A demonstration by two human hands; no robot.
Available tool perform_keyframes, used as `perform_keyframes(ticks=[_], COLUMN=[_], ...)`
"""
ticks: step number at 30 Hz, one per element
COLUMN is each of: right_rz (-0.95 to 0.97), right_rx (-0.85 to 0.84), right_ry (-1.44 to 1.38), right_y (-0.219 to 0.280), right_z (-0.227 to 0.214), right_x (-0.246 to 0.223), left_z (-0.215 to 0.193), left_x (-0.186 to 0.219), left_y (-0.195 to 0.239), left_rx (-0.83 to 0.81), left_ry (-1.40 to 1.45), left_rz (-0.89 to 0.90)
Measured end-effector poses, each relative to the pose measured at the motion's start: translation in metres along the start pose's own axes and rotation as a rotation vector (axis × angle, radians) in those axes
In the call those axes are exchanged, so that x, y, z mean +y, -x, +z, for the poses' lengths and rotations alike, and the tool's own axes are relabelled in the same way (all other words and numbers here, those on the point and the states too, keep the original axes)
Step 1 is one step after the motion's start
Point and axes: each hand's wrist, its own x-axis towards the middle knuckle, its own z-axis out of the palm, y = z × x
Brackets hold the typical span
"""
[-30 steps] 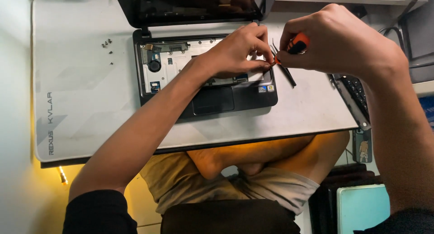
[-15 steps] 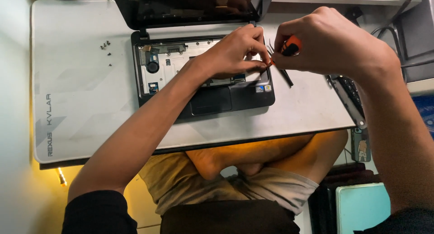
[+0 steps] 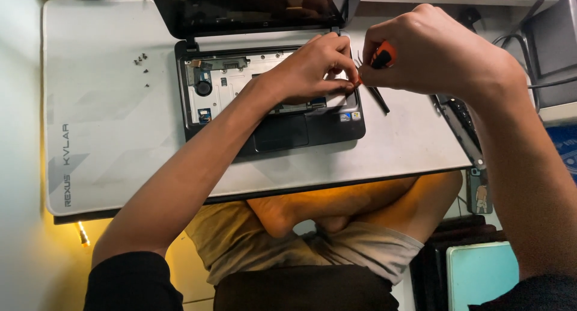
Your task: The person uses a screwdriver to remove screws from the bottom panel of a disassembled laptop. They systematically unscrew fasteners from various locations on the laptop's chassis and place them on the desk.
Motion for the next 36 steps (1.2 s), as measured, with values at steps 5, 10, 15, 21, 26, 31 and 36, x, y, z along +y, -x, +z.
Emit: perform_keyframes(ticks=[5, 10, 15, 21, 26, 31, 36], right_rz=[0.028, 0.004, 0.049, 0.1, 0.123, 0.159, 0.035], right_rx=[-0.025, -0.049, -0.105, -0.129, -0.07, 0.014, -0.057], right_ry=[-0.085, 0.138, 0.247, 0.349, 0.371, 0.482, 0.29], right_y=[0.005, 0.011, 0.013, 0.019, 0.01, 0.01, 0.012], right_z=[-0.017, -0.016, -0.018, -0.027, -0.015, -0.011, -0.021], right_x=[-0.003, -0.002, -0.014, -0.03, -0.017, -0.021, -0.032], left_z=[-0.001, -0.001, -0.001, -0.006, -0.014, -0.016, -0.015], left_x=[0.007, 0.004, 0.002, 0.014, 0.029, 0.03, 0.032], left_y=[-0.002, -0.001, 0.0, 0.0, 0.0, 0.001, 0.0], left_rx=[-0.013, -0.03, -0.011, -0.037, -0.069, -0.079, -0.063], left_ry=[-0.019, -0.027, 0.005, 0.014, 0.021, 0.034, -0.006], left_rz=[-0.064, -0.072, -0.02, -0.098, -0.171, -0.212, -0.181])
